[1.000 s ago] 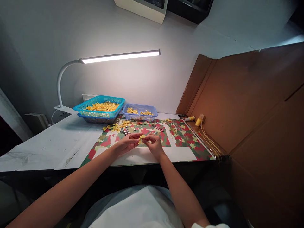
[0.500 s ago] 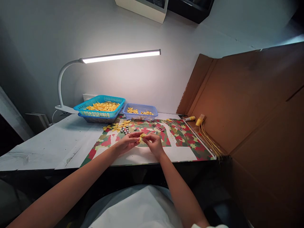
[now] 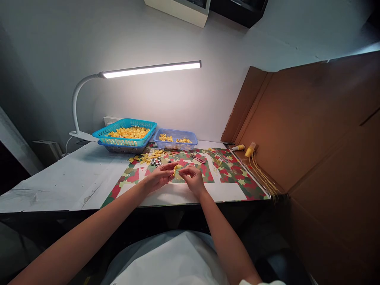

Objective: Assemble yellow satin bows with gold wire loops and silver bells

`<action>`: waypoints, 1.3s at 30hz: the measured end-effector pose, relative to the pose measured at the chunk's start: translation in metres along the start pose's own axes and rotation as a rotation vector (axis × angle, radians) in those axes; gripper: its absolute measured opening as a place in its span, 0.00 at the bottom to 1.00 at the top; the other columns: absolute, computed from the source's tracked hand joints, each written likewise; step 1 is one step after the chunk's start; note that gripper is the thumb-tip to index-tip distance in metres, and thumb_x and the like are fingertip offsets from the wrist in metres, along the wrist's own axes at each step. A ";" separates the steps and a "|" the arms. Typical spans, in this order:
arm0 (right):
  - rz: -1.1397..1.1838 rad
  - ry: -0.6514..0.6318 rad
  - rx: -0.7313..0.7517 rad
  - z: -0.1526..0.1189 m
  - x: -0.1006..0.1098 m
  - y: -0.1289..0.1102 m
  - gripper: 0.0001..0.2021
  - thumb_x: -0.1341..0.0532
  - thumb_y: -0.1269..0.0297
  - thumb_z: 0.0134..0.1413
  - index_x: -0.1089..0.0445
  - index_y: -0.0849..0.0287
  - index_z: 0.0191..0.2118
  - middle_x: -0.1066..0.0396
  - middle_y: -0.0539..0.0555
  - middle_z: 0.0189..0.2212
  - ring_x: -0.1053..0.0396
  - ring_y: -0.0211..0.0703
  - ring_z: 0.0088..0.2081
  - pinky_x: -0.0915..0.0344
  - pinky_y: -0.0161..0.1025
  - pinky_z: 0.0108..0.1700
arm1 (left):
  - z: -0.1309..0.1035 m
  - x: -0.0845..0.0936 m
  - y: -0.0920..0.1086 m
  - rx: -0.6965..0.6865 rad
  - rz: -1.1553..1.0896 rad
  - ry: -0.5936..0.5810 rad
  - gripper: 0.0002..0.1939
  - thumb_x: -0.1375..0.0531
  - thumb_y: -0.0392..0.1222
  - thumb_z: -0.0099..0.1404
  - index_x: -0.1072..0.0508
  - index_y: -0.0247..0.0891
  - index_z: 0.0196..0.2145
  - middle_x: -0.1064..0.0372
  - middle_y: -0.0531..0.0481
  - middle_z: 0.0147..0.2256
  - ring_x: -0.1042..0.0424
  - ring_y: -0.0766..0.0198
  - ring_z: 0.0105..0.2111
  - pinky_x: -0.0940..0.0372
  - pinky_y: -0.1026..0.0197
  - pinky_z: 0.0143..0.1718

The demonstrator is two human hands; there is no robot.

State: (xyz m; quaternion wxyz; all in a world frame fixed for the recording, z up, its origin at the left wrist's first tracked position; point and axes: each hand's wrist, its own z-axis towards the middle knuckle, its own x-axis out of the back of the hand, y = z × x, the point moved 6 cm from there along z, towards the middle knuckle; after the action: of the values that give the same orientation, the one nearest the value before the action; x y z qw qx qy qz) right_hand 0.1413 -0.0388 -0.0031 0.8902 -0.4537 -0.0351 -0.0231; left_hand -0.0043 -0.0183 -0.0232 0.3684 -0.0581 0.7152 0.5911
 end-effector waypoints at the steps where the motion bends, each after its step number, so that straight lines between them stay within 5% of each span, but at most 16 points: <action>1: -0.004 -0.001 -0.003 0.000 0.000 0.000 0.06 0.32 0.59 0.47 0.23 0.55 0.26 0.31 0.51 0.25 0.33 0.39 0.28 0.32 0.37 0.31 | 0.000 0.000 0.000 0.001 0.000 0.001 0.19 0.30 0.23 0.46 0.19 0.36 0.37 0.23 0.50 0.33 0.27 0.72 0.26 0.30 0.70 0.31; 32: -0.014 -0.034 -0.021 -0.003 -0.002 0.001 0.09 0.32 0.58 0.49 0.25 0.56 0.25 0.33 0.50 0.24 0.36 0.39 0.29 0.37 0.39 0.33 | 0.002 -0.001 -0.005 -0.003 0.112 -0.010 0.22 0.26 0.29 0.42 0.19 0.36 0.38 0.21 0.48 0.37 0.27 0.68 0.34 0.35 0.67 0.37; 39: 0.002 -0.013 -0.024 -0.003 -0.001 0.002 0.06 0.32 0.60 0.48 0.24 0.55 0.26 0.33 0.50 0.24 0.36 0.39 0.28 0.37 0.39 0.33 | 0.004 0.000 -0.004 -0.019 0.121 0.010 0.22 0.25 0.32 0.39 0.18 0.36 0.36 0.22 0.49 0.34 0.30 0.71 0.28 0.37 0.67 0.32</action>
State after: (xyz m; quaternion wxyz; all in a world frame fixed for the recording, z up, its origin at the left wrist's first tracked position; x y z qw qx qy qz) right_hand 0.1404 -0.0396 -0.0064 0.8845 -0.4643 -0.0402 -0.0197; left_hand -0.0003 -0.0154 -0.0267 0.3279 -0.0212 0.7137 0.6186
